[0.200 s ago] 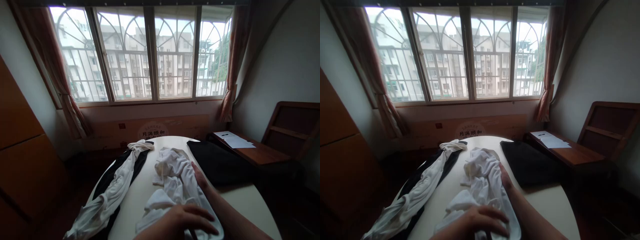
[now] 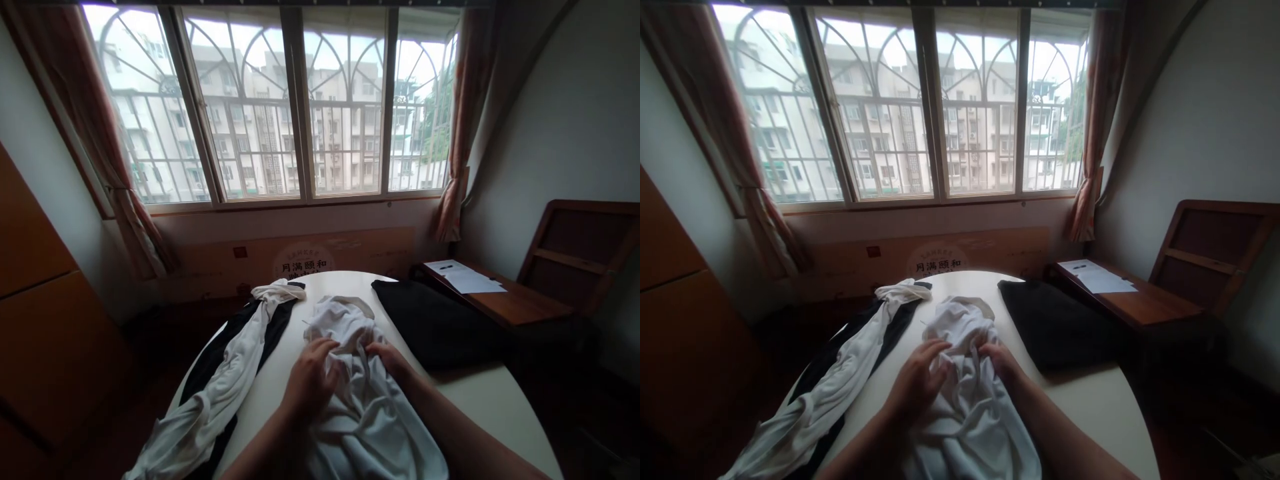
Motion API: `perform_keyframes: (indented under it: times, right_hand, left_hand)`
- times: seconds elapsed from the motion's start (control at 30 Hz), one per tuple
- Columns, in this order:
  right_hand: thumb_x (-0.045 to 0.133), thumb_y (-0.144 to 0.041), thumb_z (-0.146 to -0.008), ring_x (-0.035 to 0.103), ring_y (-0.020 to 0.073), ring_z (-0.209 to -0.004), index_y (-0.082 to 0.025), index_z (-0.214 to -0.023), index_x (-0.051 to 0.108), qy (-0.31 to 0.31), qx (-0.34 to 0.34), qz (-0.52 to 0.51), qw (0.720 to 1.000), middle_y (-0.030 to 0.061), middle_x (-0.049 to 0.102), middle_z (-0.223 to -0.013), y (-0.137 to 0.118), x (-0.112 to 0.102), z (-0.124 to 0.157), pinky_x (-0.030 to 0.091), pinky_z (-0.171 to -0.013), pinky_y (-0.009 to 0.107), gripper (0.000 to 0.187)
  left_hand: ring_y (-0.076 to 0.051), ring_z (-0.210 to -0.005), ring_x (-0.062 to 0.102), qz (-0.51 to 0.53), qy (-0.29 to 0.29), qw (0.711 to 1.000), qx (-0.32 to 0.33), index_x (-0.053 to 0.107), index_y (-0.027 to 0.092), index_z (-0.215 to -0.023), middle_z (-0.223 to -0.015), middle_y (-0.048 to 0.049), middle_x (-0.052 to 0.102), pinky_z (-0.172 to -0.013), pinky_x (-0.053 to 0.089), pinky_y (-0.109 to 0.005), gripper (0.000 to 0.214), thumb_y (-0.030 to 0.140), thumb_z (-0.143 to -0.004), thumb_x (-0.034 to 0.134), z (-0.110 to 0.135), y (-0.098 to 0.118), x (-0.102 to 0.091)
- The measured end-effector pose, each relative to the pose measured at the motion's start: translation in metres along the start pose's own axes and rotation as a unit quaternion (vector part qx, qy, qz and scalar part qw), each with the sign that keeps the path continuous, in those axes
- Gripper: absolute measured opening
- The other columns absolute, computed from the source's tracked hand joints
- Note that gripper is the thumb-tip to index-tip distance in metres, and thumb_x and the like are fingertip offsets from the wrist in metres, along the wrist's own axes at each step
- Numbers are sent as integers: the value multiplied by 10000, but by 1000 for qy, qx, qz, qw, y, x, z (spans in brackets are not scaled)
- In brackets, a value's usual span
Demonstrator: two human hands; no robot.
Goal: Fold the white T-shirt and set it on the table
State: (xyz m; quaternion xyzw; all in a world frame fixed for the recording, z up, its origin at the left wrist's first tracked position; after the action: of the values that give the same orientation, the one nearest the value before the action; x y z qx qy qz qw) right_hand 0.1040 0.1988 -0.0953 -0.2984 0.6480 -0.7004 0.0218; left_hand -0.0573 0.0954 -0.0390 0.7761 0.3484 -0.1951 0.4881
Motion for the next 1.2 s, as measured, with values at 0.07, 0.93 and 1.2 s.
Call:
perform_keyframes:
  times: [0.07, 0.93, 1.2]
  right_hand:
    - [692, -262, -570, 687, 254, -804, -145, -864, 733, -49, 15, -11, 999, 61, 734, -831, -1, 4, 7, 541, -800, 365, 320]
    - [909, -420, -668, 478, 338, -1397, -369, -1589, 194, -252, -64, 15, 966, 107, 403, -1594, -19, 12, 35, 350, -1160, 530, 1167]
    - [637, -268, -869, 393, 320, -1451, -265, -1307, 635, -38, -258, 347, 901, 109, 433, -1550, -15, 6, 31, 319, -1200, 520, 438]
  left_hand:
    - [-305, -1214, 619, 13, 40, 998, -51, 642, 151, -1279, -1292, -168, 665, -1071, 473, -485, 472, 289, -831, 591, -10, -32, 2]
    - [-171, -755, 604, 360, -33, 929, -85, 647, 162, -1028, -886, -47, 662, -624, 492, -245, 416, 416, -723, 772, -10, -21, 10]
    - [-152, -718, 598, 282, 145, 946, -69, 624, 175, -898, -811, -11, 656, -650, 496, -247, 216, 373, -821, 659, -15, -27, -7]
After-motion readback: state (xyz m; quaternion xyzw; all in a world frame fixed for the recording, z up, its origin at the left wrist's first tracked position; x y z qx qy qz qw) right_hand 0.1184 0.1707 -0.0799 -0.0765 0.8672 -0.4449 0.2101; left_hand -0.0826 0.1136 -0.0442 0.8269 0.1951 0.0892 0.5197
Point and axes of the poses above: each hand's wrist, its own z-axis away from the middle knuckle, its own x-axis out of the palm, y = z × x, the point moved 3 cm from there along -z, towards the middle knuckle
